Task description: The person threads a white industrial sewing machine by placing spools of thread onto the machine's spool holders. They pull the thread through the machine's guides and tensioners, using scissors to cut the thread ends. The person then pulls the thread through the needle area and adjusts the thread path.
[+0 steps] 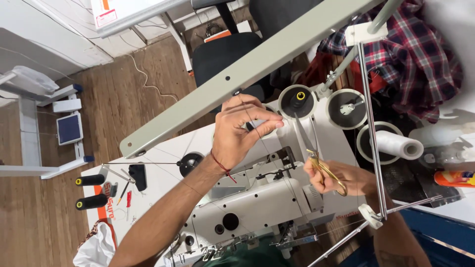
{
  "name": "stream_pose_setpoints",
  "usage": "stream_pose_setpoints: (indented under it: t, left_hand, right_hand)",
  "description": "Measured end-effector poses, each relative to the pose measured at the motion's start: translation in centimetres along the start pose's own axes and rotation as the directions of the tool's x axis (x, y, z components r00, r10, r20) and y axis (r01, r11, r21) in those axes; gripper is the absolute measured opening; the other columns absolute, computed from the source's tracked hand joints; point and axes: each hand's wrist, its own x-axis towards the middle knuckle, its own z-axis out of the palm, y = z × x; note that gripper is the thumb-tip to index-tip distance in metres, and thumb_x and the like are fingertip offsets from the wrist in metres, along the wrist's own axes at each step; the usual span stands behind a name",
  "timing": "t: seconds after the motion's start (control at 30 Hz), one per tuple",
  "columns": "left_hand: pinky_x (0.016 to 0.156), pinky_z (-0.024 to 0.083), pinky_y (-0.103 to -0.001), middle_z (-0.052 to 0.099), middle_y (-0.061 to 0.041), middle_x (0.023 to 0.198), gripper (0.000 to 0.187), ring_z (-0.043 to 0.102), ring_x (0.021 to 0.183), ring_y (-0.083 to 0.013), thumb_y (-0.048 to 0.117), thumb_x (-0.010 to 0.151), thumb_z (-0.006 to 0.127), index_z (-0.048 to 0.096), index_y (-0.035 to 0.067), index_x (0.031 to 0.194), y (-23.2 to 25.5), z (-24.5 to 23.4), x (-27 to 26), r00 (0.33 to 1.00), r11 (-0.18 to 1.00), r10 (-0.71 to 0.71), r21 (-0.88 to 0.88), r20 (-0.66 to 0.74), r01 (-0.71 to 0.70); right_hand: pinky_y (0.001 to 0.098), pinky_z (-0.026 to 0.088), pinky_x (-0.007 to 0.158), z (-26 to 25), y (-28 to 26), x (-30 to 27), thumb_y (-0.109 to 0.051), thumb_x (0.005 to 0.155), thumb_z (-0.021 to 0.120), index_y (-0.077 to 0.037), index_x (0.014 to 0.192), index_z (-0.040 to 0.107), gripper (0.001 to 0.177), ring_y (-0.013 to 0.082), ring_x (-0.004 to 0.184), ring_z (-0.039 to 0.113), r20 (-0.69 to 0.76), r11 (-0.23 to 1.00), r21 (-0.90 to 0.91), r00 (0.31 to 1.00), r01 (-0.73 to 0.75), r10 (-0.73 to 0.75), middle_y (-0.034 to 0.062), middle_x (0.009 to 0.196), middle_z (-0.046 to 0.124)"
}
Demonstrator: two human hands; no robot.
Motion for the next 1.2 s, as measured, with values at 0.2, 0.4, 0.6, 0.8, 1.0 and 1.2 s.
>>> stream_pose_setpoints:
  t: [0.2,0.4,0.6,0.8,1.0,1.2]
  left_hand:
    - [0.101,0.056,-0.038,0.081,0.001,0.088,0.009,0.072,0.094,-0.0239,0.017,0.091,0.088,0.085,0.019,0.100,0.5,0.0,-0.3,0.998,0.998,0.047,-0.043,-0.042,-0.049]
    - [0.096,0.061,-0.041,0.082,-0.003,0.090,0.012,0.078,0.095,-0.0279,0.015,0.090,0.089,0.086,0.017,0.102,1.5,-1.0,0.0,0.995,0.999,0.034,-0.024,-0.090,-0.037]
    - [0.100,0.058,-0.040,0.079,0.000,0.084,0.008,0.073,0.096,-0.0270,0.017,0.091,0.088,0.085,0.018,0.098,0.6,0.0,-0.8,0.991,0.995,0.097,-0.018,-0.094,-0.099]
    - [0.103,0.055,-0.040,0.078,0.000,0.082,0.009,0.073,0.101,-0.0258,0.018,0.090,0.090,0.085,0.020,0.098,1.6,-0.5,-0.5,0.993,0.996,0.091,0.005,-0.073,-0.091]
    - [0.103,0.054,-0.039,0.078,0.001,0.081,0.009,0.074,0.102,-0.0242,0.018,0.090,0.089,0.085,0.021,0.098,2.6,-0.5,-0.3,0.995,0.997,0.076,0.018,-0.061,-0.075]
    - [0.105,0.050,-0.038,0.077,0.002,0.078,0.008,0.072,0.101,-0.0230,0.018,0.091,0.089,0.085,0.022,0.097,2.3,-0.4,-0.4,0.995,0.995,0.080,0.057,-0.056,-0.077]
  right_hand:
    - [0.0327,0.046,0.062,0.7,-5.6,2.6,-0.081,0.099,0.044,-0.008,0.096,0.056,0.074,0.0161,0.058,0.050,0.138,0.996,-0.052,0.989,0.069,-0.061,-0.0004,0.066,0.053]
    - [0.0338,0.047,0.067,-0.3,-4.1,1.0,-0.077,0.104,0.040,-0.006,0.101,0.061,0.075,0.0169,0.065,0.051,0.110,0.983,0.026,0.977,0.180,-0.182,0.0017,0.078,0.056]
    - [0.0350,0.046,0.059,0.9,-4.7,2.9,-0.079,0.101,0.041,-0.011,0.093,0.056,0.070,0.0190,0.058,0.056,0.132,0.991,-0.096,0.988,0.088,-0.075,0.0006,0.070,0.057]
    - [0.0346,0.046,0.055,1.8,-8.1,4.9,-0.079,0.098,0.049,-0.013,0.087,0.060,0.068,0.0186,0.054,0.060,-0.033,0.982,-0.188,0.999,0.020,-0.027,-0.0014,0.063,0.058]
    - [0.0358,0.052,0.057,1.6,-5.0,4.9,-0.062,0.103,0.061,-0.009,0.094,0.059,0.053,0.0209,0.051,0.063,-0.185,0.951,-0.310,0.981,0.001,-0.061,-0.0005,0.060,0.058]
    - [0.0332,0.051,0.057,1.8,-4.3,4.3,-0.052,0.104,0.066,-0.010,0.102,0.056,0.044,0.0160,0.051,0.061,-0.242,0.939,-0.345,0.967,-0.015,-0.074,-0.0054,0.059,0.053]
